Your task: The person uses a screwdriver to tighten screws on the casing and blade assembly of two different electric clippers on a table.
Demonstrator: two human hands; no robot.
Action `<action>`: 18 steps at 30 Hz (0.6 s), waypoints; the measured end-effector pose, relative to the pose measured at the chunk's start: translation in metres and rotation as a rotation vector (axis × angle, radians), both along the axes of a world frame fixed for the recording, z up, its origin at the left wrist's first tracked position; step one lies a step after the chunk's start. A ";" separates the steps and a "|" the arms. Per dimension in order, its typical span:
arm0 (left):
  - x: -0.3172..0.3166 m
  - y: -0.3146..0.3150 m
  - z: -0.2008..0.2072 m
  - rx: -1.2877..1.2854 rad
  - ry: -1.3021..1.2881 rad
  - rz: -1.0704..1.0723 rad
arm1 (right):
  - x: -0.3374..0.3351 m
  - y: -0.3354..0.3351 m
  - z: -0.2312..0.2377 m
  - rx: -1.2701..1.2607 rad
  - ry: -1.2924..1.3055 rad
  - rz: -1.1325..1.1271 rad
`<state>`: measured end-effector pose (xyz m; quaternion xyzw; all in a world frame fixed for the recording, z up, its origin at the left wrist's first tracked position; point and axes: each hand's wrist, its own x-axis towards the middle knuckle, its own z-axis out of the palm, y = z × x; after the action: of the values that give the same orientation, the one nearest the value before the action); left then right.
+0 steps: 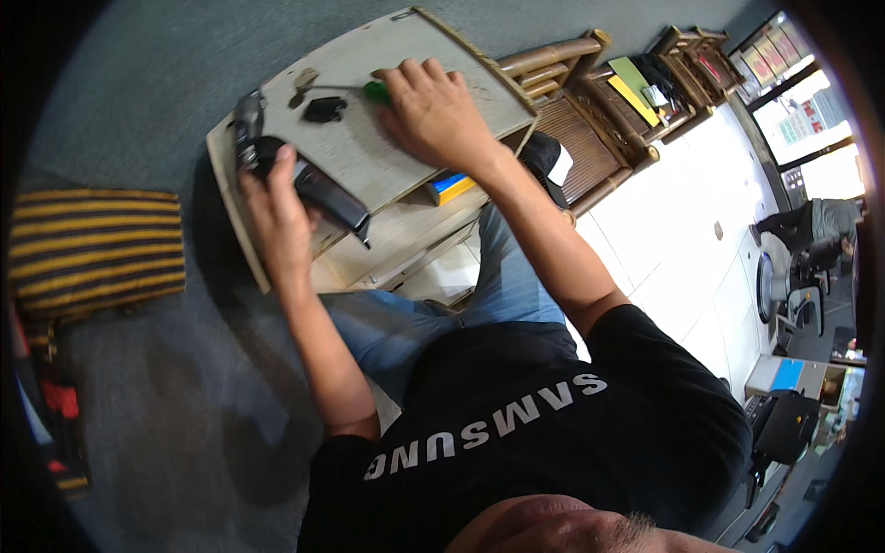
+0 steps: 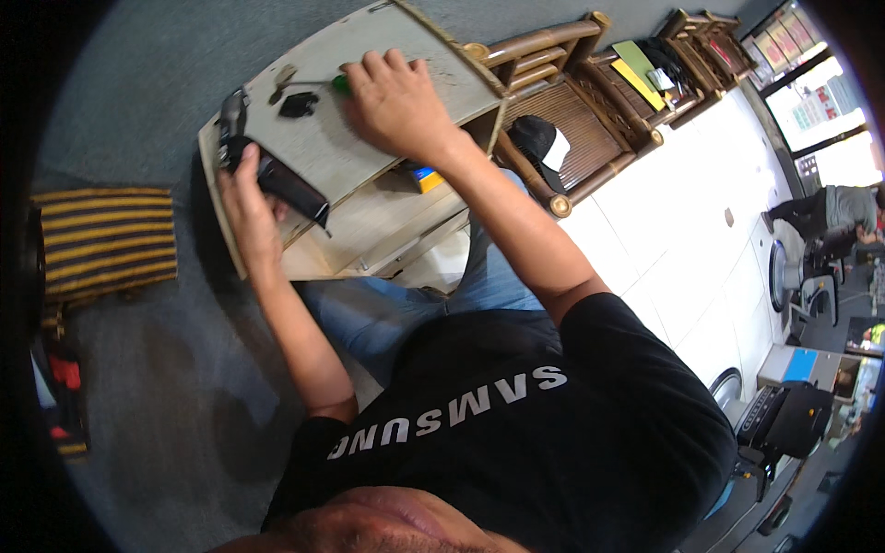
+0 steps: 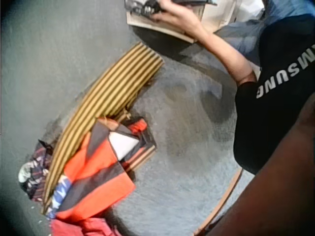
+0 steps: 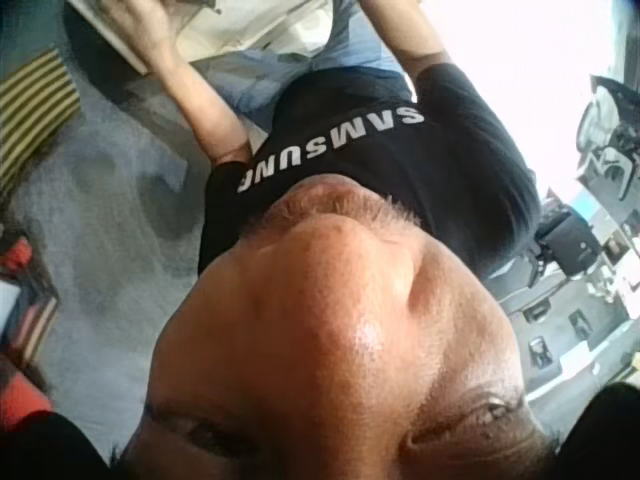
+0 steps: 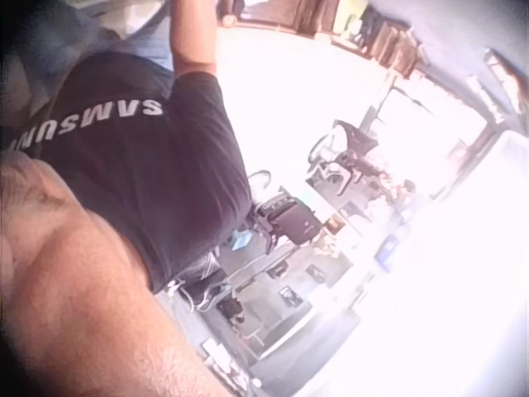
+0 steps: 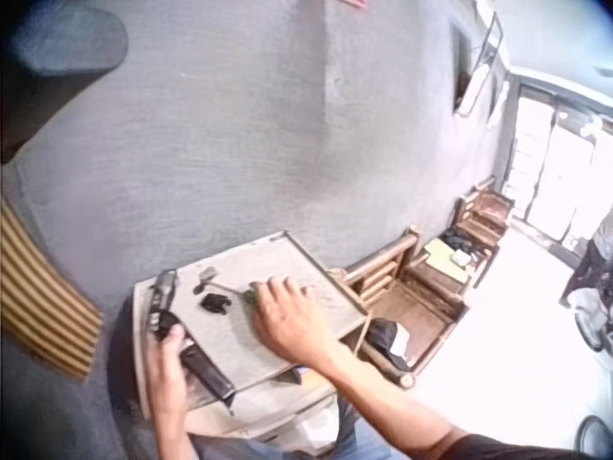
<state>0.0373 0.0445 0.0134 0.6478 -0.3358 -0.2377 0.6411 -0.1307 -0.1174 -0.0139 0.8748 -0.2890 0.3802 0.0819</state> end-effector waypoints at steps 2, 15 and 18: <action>-0.004 -0.002 0.001 -0.051 0.042 0.009 | -0.006 0.002 -0.002 0.058 -0.003 0.025; 0.032 -0.002 -0.024 -0.222 0.361 -0.078 | -0.015 -0.010 -0.003 0.265 -0.297 0.168; 0.030 0.005 -0.018 -0.297 0.281 -0.201 | -0.012 0.000 0.005 0.315 -0.299 0.168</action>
<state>0.0673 0.0496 -0.0049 0.4702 -0.3375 -0.3363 0.7429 -0.1426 -0.1178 -0.0088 0.8318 -0.2798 0.4611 -0.1315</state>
